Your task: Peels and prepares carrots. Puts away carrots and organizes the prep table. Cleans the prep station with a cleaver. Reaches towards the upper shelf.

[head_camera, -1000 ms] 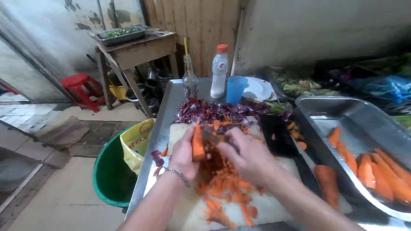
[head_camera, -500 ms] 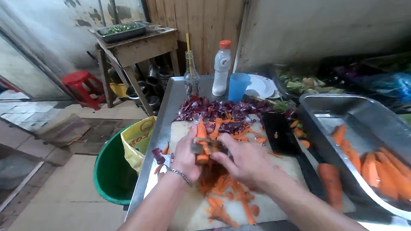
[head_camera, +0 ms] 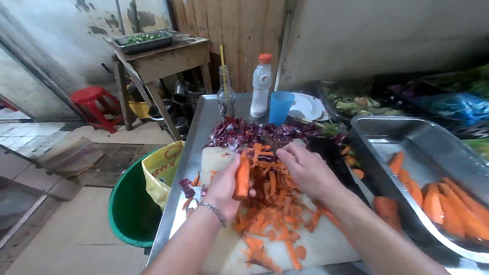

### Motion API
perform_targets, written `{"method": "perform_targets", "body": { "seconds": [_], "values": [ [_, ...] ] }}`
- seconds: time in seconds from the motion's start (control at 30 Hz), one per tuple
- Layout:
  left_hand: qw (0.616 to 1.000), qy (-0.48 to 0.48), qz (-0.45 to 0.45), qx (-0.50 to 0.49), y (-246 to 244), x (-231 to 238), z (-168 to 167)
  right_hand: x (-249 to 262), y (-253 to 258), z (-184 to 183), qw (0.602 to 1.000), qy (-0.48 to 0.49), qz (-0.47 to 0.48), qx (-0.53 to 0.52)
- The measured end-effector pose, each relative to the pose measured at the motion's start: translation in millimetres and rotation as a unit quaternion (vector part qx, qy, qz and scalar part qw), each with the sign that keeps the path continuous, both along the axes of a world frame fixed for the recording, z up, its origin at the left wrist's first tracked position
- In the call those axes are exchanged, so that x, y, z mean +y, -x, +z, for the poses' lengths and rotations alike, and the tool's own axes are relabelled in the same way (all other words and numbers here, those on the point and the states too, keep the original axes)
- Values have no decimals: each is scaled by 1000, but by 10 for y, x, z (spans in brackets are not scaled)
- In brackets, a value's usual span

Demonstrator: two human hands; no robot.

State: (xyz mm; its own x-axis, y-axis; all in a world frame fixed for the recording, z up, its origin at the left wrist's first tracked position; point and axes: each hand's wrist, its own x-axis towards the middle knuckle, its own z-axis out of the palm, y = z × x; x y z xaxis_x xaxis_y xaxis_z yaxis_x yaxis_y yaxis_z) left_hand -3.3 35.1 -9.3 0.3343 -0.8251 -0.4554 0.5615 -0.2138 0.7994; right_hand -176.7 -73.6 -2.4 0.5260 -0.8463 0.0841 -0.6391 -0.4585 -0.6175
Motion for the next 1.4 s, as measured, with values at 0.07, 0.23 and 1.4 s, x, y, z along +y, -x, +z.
{"method": "perform_targets", "body": {
  "seconds": [0.07,0.23,1.4],
  "values": [
    [999,13,24,22,-8,-7,23,97,-25,-4,1000,20,16,3],
    [987,20,153,47,-32,-15,-15,521,-135,-87,979,146,140,23],
    [988,53,71,127,0,90,6,485,-153,-210,937,267,226,-14]
  ]
}}
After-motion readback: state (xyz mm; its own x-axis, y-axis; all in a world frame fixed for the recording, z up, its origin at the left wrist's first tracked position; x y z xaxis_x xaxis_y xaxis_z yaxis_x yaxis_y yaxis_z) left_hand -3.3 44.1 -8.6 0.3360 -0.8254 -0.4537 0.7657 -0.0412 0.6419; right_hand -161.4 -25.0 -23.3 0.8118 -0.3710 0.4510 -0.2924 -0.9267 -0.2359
